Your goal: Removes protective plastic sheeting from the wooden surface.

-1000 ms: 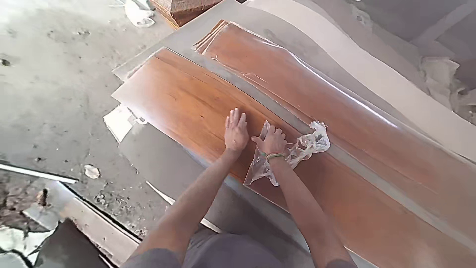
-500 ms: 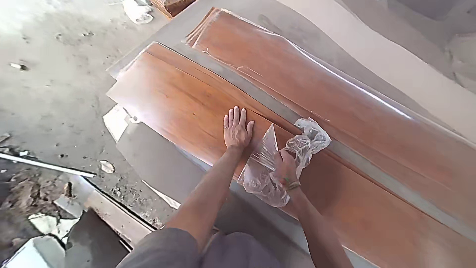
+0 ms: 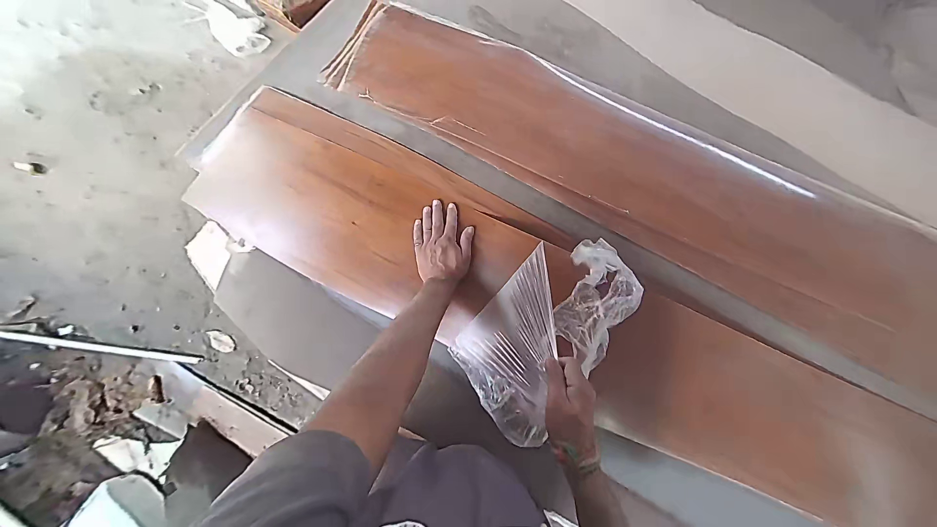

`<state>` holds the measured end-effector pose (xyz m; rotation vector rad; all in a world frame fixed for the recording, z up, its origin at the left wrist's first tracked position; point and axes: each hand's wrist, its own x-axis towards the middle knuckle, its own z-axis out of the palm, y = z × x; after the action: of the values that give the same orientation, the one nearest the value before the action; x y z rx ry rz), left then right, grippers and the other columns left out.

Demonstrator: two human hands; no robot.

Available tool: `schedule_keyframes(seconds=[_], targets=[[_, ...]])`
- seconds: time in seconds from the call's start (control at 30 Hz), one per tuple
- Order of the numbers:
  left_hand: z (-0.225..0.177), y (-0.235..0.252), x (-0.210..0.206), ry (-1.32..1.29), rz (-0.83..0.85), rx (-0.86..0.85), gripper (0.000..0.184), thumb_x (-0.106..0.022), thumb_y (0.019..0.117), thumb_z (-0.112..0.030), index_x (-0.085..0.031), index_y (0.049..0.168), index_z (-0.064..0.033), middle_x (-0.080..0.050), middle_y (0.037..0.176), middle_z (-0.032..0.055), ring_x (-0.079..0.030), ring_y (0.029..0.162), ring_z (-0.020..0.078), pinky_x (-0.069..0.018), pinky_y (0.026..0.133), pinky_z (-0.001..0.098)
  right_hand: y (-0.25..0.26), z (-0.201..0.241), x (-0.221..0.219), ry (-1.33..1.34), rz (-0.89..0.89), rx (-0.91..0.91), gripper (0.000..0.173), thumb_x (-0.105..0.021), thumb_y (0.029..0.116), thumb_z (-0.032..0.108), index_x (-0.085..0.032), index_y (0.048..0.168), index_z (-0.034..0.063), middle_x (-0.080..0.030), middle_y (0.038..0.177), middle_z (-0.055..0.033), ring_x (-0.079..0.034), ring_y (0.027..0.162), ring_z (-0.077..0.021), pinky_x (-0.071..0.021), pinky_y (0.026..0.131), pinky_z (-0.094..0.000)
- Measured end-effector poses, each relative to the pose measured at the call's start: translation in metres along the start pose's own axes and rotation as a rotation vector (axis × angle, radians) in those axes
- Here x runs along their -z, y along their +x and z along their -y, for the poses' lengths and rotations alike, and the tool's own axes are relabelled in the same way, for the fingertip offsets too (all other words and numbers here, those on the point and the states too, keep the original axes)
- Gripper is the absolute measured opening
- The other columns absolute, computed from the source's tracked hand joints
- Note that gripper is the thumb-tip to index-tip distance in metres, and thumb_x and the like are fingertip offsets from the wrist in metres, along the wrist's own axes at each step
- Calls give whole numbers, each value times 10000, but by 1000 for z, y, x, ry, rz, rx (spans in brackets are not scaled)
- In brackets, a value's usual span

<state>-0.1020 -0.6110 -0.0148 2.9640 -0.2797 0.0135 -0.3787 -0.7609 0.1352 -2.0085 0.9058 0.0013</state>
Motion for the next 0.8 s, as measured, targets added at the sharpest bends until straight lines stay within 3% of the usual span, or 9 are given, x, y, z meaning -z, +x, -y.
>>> schedule_keyframes(seconds=[0.17, 0.4, 0.47, 0.53, 0.57, 0.63, 0.7, 0.77, 0.8], targets=[[0, 1, 0, 0, 7, -4, 717, -181, 1037, -642, -331, 1622, -257, -214, 1717, 31, -181, 1585, 238, -120, 1282, 504, -28, -2, 5, -27, -98, 20, 307, -553, 997, 287, -689, 866, 45, -551, 586, 22, -526, 506, -57, -464, 493, -268], [2, 0, -3, -35, 22, 0, 713, -191, 1045, -645, -313, 1630, -256, -214, 1718, 30, -179, 1586, 239, -108, 1285, 515, -51, -1, 28, -45, -84, 14, 268, -555, 995, 238, -686, 871, 41, -587, 653, 37, -548, 573, 11, -485, 554, -186], [1, 1, -2, -36, 23, -3, 716, -198, 1043, -644, -304, 1633, -253, -208, 1719, 36, -173, 1587, 248, -95, 1285, 520, -35, -13, 34, -204, -64, -50, 319, -549, 1023, 261, -704, 938, -6, -635, 711, -60, -613, 633, -129, -538, 606, -341], [2, 3, -1, -45, -3, -4, 715, -211, 1042, -643, -309, 1631, -249, -216, 1716, 46, -180, 1585, 262, -94, 1284, 532, -4, -32, 41, -412, -88, -165, 408, -524, 1057, 302, -686, 1141, -64, -711, 965, -237, -707, 905, -368, -569, 829, -577], [1, 0, -2, -54, -8, -4, 712, -214, 1044, -641, -314, 1628, -247, -223, 1714, 50, -187, 1583, 268, -98, 1283, 537, 9, -45, 47, -495, -170, -207, 456, -525, 1058, 341, -657, 1213, -67, -692, 1094, -282, -679, 1043, -431, -533, 932, -616], [1, -2, -3, -63, -12, 6, 708, -217, 1047, -641, -315, 1628, -250, -226, 1713, 54, -193, 1581, 273, -99, 1280, 538, 27, -56, 58, -568, -397, -174, 549, -556, 1037, 367, -590, 1337, -92, -602, 1285, -357, -569, 1235, -516, -449, 1068, -627], [2, -1, -3, -71, -9, 0, 706, -214, 1051, -630, -323, 1625, -233, -225, 1712, 71, -192, 1581, 281, -92, 1281, 536, 29, -33, 54, -598, -544, -70, 566, -541, 1039, 366, -568, 1366, -96, -565, 1344, -360, -541, 1286, -501, -448, 1096, -572], [5, 1, -2, -174, -45, -37, 637, -247, 1079, -547, -434, 1572, -190, -281, 1691, 84, -220, 1574, 277, -100, 1288, 517, 27, 7, 21, -619, -464, 11, 584, -543, 1028, 399, -584, 1349, -88, -580, 1353, -337, -546, 1306, -464, -435, 1121, -552], [8, -2, -2, -298, -112, -62, 568, -295, 1093, -471, -548, 1489, -152, -375, 1649, 85, -285, 1553, 265, -141, 1288, 490, 26, 20, -5, -632, -389, 65, 643, -574, 995, 462, -594, 1339, -80, -585, 1352, -330, -549, 1307, -455, -429, 1125, -559]])
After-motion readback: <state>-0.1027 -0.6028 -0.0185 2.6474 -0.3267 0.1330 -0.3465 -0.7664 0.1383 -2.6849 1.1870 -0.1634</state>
